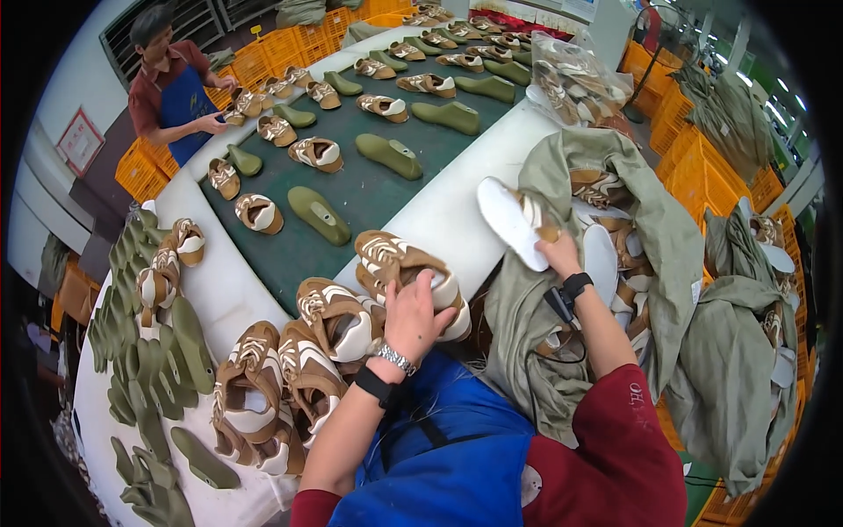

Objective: The person is sorting shoe components, inserting insoles into shoes, and organizing green shoe lasts on a work table in a factory.

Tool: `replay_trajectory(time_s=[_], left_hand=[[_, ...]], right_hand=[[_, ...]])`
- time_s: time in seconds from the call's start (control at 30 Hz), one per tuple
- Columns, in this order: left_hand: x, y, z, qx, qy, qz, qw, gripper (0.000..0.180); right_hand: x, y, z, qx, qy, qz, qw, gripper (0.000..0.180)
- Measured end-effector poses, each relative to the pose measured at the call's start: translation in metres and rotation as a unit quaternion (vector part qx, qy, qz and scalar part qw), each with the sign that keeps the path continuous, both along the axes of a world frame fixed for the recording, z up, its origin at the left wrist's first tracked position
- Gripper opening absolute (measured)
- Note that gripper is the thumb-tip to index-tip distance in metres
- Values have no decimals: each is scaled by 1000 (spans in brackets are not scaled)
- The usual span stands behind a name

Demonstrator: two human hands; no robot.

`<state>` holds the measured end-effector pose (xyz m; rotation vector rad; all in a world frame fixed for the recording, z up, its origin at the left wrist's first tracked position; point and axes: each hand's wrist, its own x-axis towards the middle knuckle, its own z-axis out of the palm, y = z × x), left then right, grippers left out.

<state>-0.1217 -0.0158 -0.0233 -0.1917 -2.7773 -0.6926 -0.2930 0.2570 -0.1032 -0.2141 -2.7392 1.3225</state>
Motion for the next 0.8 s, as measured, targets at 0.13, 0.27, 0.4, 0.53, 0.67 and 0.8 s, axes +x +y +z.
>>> replay_trajectory(time_s=[0.13,0.27,0.4,0.53,0.67,0.8], left_hand=[[13,3,4,16,-9,-18,1000,47],[26,11,15,-38,-7,-38,999,40],[40,14,34,-27,-15,-27,999,39],[49,8,42,3,-12,-4,1000,38],[52,5,33,5,-17,-6,1000,37],[45,-2,25,48,-27,-4,998,38]], right_hand=[[29,-43,34,248,209,31,945,40],[55,-95,23,230,271,369,859,46],[73,-108,33,241,326,422,811,49],[93,-77,50,136,246,316,906,62],[147,-73,30,45,-89,468,878,94],[139,-93,13,-2,-25,408,913,78]])
